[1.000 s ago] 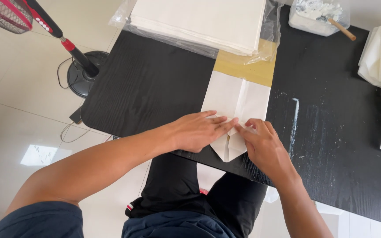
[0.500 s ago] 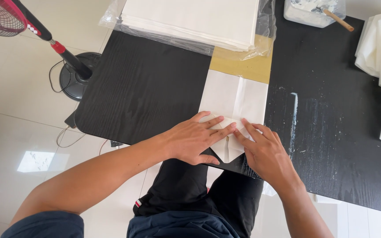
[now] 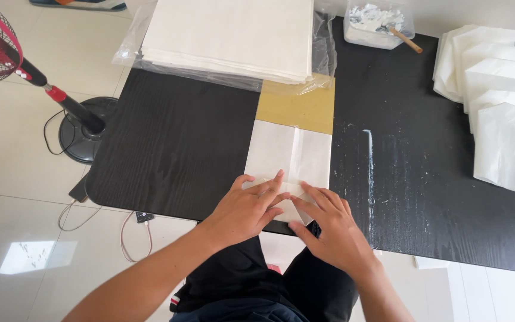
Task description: Applying glue to the bottom of a folded paper bag and folding it to seal the base.
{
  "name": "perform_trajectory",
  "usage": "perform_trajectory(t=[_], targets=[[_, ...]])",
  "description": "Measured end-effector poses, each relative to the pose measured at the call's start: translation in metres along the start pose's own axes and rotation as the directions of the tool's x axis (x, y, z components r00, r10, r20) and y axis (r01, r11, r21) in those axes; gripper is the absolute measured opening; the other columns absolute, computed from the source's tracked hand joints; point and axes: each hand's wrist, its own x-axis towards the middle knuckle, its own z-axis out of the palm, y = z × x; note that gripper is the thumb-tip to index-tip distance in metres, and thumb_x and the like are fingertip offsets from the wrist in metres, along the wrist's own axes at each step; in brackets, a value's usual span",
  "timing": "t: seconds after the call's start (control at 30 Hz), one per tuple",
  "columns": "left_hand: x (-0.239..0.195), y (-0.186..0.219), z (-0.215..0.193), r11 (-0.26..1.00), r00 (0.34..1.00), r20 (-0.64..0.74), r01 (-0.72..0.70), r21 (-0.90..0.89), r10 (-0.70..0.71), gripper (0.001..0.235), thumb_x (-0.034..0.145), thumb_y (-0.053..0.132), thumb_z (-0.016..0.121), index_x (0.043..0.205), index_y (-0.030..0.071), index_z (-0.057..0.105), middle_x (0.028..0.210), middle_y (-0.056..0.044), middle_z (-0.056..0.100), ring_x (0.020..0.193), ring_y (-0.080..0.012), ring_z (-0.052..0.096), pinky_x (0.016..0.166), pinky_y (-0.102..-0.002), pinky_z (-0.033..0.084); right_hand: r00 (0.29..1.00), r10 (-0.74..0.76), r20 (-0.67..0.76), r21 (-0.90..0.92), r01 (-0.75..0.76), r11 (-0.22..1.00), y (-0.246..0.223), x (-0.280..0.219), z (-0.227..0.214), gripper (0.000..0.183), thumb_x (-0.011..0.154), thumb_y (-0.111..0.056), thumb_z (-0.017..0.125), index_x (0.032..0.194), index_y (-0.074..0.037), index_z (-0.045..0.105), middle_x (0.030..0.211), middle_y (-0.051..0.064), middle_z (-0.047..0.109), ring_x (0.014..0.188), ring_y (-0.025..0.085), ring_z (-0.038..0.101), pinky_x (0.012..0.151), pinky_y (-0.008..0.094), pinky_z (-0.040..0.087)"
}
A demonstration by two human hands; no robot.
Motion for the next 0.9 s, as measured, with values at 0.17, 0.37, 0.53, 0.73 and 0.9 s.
perform_trajectory(t=[0.17, 0.37, 0.53, 0.73, 0.9], targets=[[0.009, 0.012, 0.0, 0.969, 0.976, 0.041, 0.219, -0.114, -0.215, 0.086, 0.098, 0.033, 0.068, 0.16, 0.002, 0.018, 0.117, 0.005, 0.079, 0.117, -0.0162, 0.069, 0.106, -0.046, 0.037, 0.981, 0.105, -0.162, 0.056, -0.097, 0.994, 0.006, 0.005, 0.024, 0.036, 0.093, -0.029, 0.068, 0.126, -0.017, 0.07, 0.14, 0.001, 0.064, 0.125, 0.026, 0.054, 0.1, 0.048, 0.042], [0.019, 0.013, 0.006, 0.927, 0.933, -0.111, 0.316, -0.202, -0.342, 0.097, 0.089, 0.03, 0.081, 0.161, 0.006, 0.02, 0.125, 0.0, 0.077, 0.102, -0.0139, 0.077, 0.099, -0.041, 0.041, 0.968, 0.236, -0.084, 0.113, -0.226, 0.968, 0.013, 0.03, 0.0, 0.051, 0.09, -0.036, 0.072, 0.134, -0.012, 0.064, 0.134, 0.004, 0.065, 0.127, 0.024, 0.055, 0.104, 0.044, 0.046], [0.028, 0.014, 0.018, 0.925, 0.915, -0.162, 0.344, -0.161, -0.369, 0.094, 0.088, 0.033, 0.081, 0.159, 0.005, 0.026, 0.116, 0.001, 0.081, 0.094, -0.0123, 0.079, 0.101, -0.04, 0.044, 0.686, 0.722, 0.086, 0.155, -0.725, 0.671, 0.052, 0.087, -0.105, 0.054, 0.082, -0.047, 0.073, 0.134, -0.034, 0.067, 0.126, -0.008, 0.074, 0.1, 0.018, 0.072, 0.089, 0.034, 0.054], [0.037, 0.013, 0.036, 0.892, 0.894, -0.035, 0.441, -0.099, -0.446, 0.086, 0.09, 0.04, 0.078, 0.156, 0.009, 0.033, 0.117, 0.001, 0.08, 0.099, -0.0126, 0.079, 0.11, -0.04, 0.042, 0.592, 0.794, -0.137, 0.202, -0.769, 0.607, 0.136, 0.173, -0.182, 0.085, 0.09, -0.05, 0.068, 0.159, -0.015, 0.03, 0.139, 0.001, 0.056, 0.112, 0.022, 0.061, 0.088, 0.048, 0.05], [0.022, 0.01, 0.075, 0.93, 0.928, -0.245, 0.327, 0.167, -0.282, 0.064, 0.098, 0.041, 0.066, 0.148, 0.006, 0.048, 0.117, 0.003, 0.078, 0.111, -0.0113, 0.072, 0.112, -0.039, 0.04, 0.731, 0.597, -0.331, 0.358, -0.489, 0.796, 0.224, 0.228, -0.169, 0.033, 0.097, -0.042, 0.068, 0.119, -0.017, 0.07, 0.103, 0.0, 0.07, 0.091, 0.017, 0.066, 0.076, 0.035, 0.054]])
